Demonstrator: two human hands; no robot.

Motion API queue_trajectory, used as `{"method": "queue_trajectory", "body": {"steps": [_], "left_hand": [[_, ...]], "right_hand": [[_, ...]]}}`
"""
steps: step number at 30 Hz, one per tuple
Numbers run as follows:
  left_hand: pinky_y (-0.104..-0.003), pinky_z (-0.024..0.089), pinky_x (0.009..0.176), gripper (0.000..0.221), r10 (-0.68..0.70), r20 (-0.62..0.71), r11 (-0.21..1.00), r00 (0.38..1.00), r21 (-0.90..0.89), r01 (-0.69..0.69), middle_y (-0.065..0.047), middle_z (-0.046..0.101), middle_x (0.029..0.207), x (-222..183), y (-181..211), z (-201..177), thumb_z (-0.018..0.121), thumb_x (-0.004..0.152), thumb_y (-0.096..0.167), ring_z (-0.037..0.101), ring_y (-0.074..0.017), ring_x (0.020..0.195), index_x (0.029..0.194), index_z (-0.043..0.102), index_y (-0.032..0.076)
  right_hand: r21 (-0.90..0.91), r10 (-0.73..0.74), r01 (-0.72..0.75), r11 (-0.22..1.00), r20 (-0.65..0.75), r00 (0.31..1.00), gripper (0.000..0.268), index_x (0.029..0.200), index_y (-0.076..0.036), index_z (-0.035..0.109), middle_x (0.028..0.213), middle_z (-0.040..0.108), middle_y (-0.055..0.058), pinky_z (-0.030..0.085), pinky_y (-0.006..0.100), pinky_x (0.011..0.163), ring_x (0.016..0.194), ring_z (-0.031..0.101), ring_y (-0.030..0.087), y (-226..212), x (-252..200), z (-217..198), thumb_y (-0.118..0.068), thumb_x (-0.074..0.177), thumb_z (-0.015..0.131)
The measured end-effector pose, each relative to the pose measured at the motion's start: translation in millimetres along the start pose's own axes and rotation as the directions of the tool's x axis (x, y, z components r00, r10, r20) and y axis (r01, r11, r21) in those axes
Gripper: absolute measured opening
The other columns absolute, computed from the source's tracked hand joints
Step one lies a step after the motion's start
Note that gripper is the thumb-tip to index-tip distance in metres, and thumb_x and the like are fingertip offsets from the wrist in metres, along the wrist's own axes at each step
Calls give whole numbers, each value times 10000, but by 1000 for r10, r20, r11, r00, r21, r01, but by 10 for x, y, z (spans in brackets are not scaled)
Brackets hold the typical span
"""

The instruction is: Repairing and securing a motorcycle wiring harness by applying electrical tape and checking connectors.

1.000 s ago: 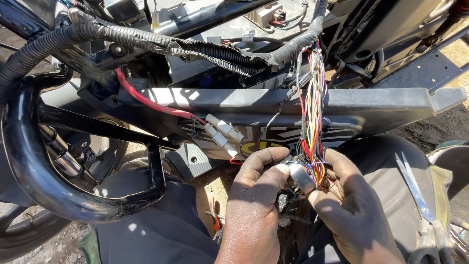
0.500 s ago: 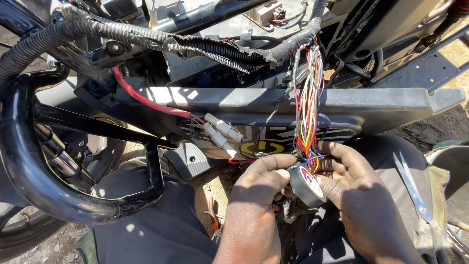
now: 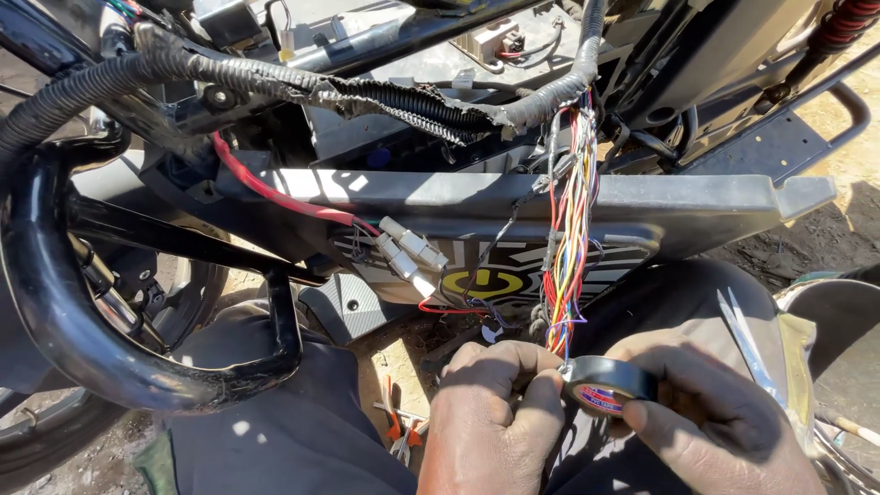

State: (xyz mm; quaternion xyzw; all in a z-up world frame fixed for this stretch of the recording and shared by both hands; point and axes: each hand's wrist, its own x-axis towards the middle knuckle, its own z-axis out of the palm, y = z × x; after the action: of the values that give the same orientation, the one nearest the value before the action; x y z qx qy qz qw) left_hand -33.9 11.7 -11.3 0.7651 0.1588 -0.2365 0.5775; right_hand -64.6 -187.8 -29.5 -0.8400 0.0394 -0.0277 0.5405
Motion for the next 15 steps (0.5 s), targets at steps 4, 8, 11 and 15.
{"method": "queue_trajectory", "body": {"steps": [4,8,11,15], "left_hand": [[-365,552,738,130,396,-254,913,882,215,-348,25,637,866,91,-326,83,689,741,305,677,-164,861,820,788,278],[-430,522,673,122,539,-393,840,745,318,-441,-20,651,793,87,-337,84,707,689,244,630,-233,828,800,751,218],[-409,518,698,183,673,-375,740,638,355,-571,-59,658,843,85,-377,44,793,694,263,633,-261,894,811,686,173],[-413,468,742,148,855,-376,516,357,541,-665,-18,642,766,33,-288,-96,718,764,177,541,-291,816,734,585,119]], "right_hand": [[137,369,-353,925,-115,922,264,992,107,860,812,747,219,481,403,683,744,667,314,-500,127,112,-38,806,741],[408,332,-244,880,-158,930,352,1107,167,683,889,699,322,428,508,383,502,593,490,-526,317,93,198,756,686],[351,256,-218,910,-64,965,420,1093,142,741,810,771,322,485,456,457,571,634,388,-846,363,182,159,675,768],[347,249,-247,905,40,968,438,1150,100,776,811,732,262,496,410,568,678,636,312,-1111,460,406,142,714,774]]}}
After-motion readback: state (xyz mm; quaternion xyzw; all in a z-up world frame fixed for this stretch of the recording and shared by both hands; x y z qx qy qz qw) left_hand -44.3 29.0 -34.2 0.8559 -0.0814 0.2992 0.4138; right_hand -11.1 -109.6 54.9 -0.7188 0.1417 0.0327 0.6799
